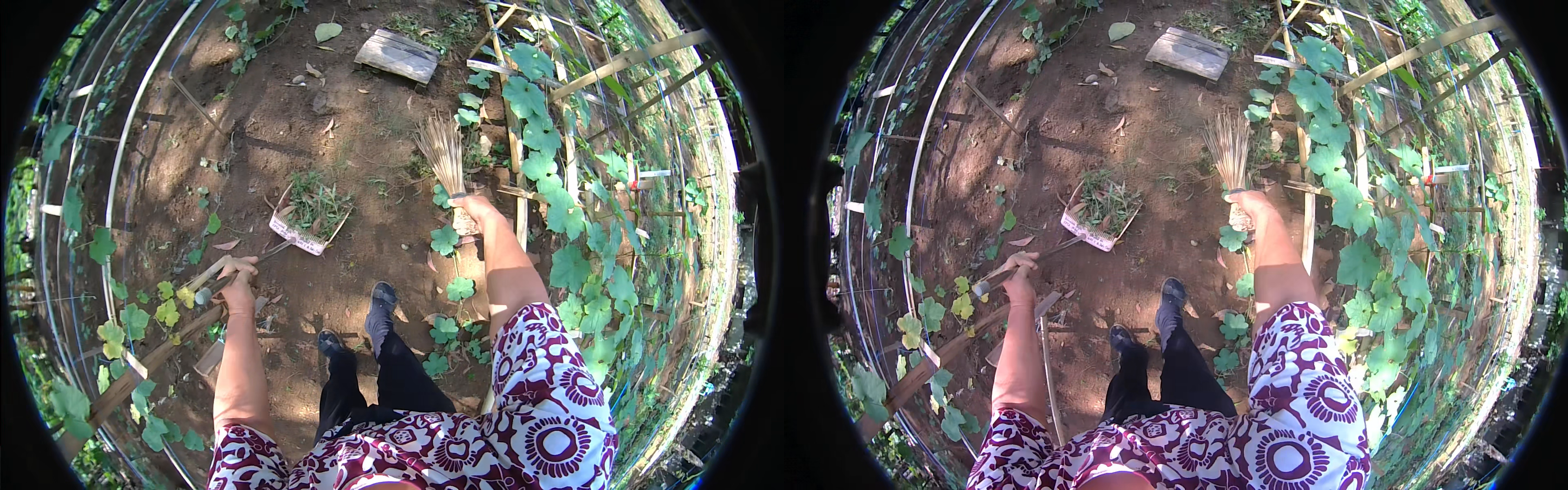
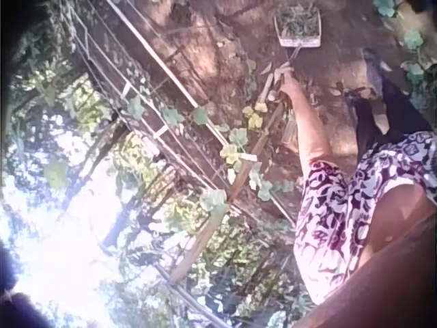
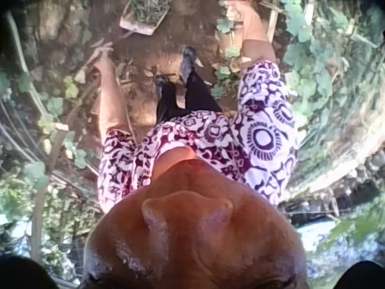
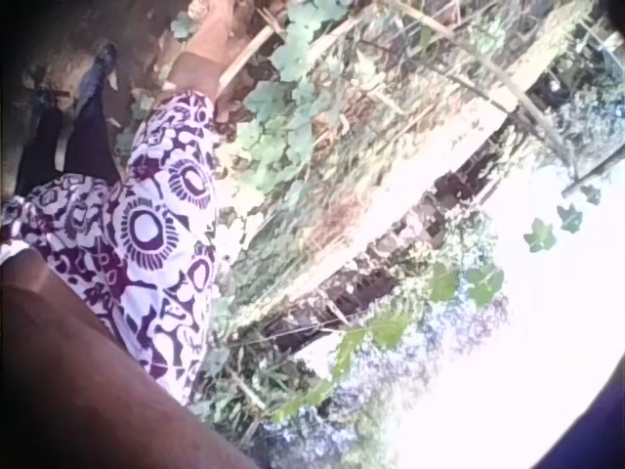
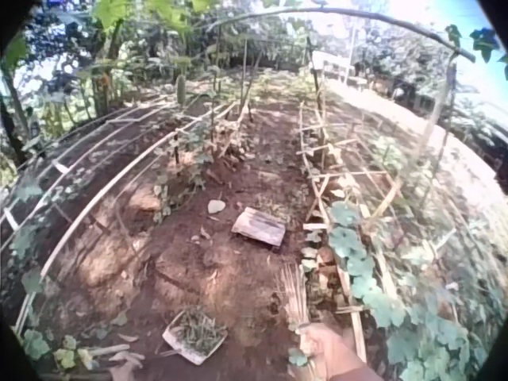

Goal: The person sweeps dry leaves and debris from a garden path using a broom and dustpan, then empties the collected debris into a blue bucket. The person repeats this process across multiple sections of the garden.

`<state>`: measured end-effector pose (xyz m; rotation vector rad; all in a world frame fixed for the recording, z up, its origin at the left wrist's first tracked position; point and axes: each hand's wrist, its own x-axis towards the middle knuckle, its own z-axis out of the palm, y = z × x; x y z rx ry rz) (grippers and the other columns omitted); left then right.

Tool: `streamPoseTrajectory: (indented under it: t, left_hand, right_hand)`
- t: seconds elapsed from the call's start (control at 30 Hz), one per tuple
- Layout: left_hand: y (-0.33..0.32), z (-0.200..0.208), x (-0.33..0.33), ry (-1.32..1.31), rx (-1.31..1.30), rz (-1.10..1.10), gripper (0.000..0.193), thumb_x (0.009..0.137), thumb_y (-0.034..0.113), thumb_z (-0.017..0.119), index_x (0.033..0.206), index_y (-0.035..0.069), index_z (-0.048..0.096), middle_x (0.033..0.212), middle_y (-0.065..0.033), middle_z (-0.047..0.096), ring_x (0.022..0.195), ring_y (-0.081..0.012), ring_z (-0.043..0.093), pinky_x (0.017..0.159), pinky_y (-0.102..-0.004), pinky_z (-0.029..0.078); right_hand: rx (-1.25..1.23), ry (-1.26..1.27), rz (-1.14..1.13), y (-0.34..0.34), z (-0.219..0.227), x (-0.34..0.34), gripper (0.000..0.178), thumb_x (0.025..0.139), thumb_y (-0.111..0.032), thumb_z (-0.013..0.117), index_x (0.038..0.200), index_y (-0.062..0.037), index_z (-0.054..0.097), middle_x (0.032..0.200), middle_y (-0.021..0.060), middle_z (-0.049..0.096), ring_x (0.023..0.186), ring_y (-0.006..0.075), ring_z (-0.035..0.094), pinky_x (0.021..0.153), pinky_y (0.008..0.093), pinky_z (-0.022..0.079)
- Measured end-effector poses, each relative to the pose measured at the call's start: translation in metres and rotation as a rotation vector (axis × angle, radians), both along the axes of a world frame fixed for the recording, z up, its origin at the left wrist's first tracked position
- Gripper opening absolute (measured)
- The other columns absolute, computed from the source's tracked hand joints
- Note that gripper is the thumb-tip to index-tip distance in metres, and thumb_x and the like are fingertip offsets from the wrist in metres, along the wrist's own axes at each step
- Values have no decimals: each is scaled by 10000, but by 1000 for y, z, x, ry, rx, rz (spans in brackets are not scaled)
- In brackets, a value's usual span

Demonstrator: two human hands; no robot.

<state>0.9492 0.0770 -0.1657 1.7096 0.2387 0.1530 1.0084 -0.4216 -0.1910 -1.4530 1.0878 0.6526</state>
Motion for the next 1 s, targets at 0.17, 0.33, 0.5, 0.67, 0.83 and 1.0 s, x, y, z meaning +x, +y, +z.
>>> streamPoseTrajectory:
  t: [0.17, 0.33, 0.5, 0.67, 0.83, 1.0]
  left_hand:
    - [-38, -24, 54, 136, -76, 18, 114, 627, -69, 446, 602, 22, 511, 767, -135, 605, 693, -162, 540, 651, -270, 421]
    - [-47, -31, 103, 200, -38, 2, 126, 638, -81, 444, 611, 28, 502, 726, -127, 594, 747, -216, 570, 752, -304, 421]
    - [-49, -29, 119, 143, -64, 47, 150, 623, -103, 422, 598, 25, 496, 648, -101, 568, 776, -223, 583, 748, -301, 415]
    - [-56, -7, 138, 186, -169, 84, 147, 610, -102, 396, 605, 25, 469, 686, -111, 564, 777, -221, 583, 666, -251, 430]
    - [-46, 34, 170, 194, -217, -6, 147, 601, -102, 383, 638, 32, 430, 755, -114, 530, 835, -225, 578, 666, -275, 476]
    - [-58, 43, 216, 182, -283, -161, 151, 601, -109, 380, 660, 24, 419, 784, -119, 511, 887, -244, 567, 688, -299, 489]
  right_hand:
    - [358, 57, 264, 69, -35, -35, 142, 769, -93, 642, 819, -21, 531, 543, 41, 514, 437, 186, 523, 382, 335, 398]
    - [493, -126, 235, 36, 42, -105, 478, 759, -33, 655, 1208, -43, 493, 740, 64, 602, 511, 136, 557, 400, 302, 446]
    - [414, -73, 150, -7, 67, -90, 598, 784, -57, 637, 1329, -97, 395, 787, 63, 609, 500, 114, 540, 419, 276, 449]
    - [620, -137, -101, 23, 21, -69, 441, 835, -91, 575, 1254, -45, 444, 587, -8, 450, 397, 98, 404, 349, 280, 333]
    - [356, -347, 60, 56, 10, -99, 619, 783, -129, 642, 1335, -46, 376, 891, 119, 619, 636, 167, 595, 536, 298, 500]
    - [-202, -306, 248, 86, -17, -84, 686, 707, -284, 715, 1287, -65, 420, 960, 140, 640, 814, 221, 621, 747, 324, 488]
